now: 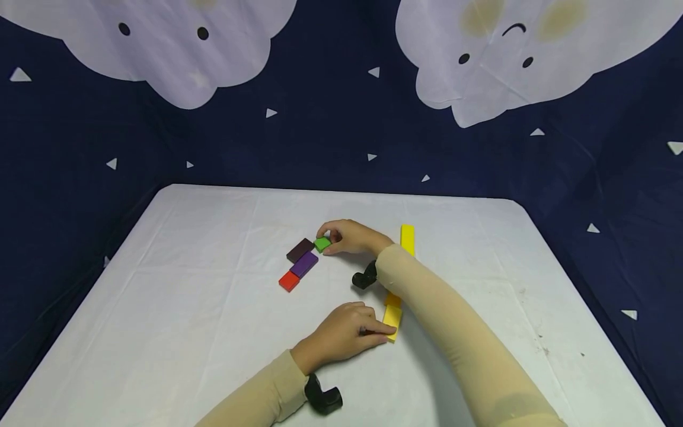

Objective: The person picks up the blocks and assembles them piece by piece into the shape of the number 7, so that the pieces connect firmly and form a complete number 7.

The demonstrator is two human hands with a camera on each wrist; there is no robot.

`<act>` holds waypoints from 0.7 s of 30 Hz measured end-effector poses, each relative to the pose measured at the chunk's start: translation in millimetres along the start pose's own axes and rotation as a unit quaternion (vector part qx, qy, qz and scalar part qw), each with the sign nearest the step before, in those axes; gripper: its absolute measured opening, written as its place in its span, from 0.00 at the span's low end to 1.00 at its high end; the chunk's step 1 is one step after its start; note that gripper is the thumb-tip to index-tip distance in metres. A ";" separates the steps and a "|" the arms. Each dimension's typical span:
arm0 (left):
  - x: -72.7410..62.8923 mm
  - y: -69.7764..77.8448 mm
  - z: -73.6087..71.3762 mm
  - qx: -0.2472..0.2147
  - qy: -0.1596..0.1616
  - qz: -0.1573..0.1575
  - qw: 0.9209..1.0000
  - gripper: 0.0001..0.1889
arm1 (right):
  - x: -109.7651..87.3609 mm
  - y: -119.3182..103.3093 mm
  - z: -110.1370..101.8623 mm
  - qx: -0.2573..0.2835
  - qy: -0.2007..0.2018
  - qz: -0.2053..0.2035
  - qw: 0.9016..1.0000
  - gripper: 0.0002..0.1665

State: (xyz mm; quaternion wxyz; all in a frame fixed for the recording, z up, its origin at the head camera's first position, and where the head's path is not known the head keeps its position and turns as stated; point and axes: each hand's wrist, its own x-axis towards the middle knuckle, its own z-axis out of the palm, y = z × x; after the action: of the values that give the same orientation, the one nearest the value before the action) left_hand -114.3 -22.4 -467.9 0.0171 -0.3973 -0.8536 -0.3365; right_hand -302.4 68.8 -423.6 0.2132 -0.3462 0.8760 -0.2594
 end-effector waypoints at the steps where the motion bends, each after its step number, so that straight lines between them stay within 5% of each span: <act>1: 0.0 0.0 0.4 -0.001 0.000 0.000 1.000 0.12 | -0.3 1.1 0.1 0.002 0.001 0.002 1.000 0.21; 21: 0.1 1.8 0.6 0.006 -0.011 -0.011 1.000 0.12 | -19.7 30.4 -26.1 0.022 0.078 0.039 0.996 0.20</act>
State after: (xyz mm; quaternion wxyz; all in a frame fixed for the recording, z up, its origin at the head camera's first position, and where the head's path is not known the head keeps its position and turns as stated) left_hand -113.0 -21.2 -467.3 0.0064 -0.3911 -0.8600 -0.3276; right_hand -318.7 110.0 -417.9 0.1620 -0.2859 0.8969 -0.2960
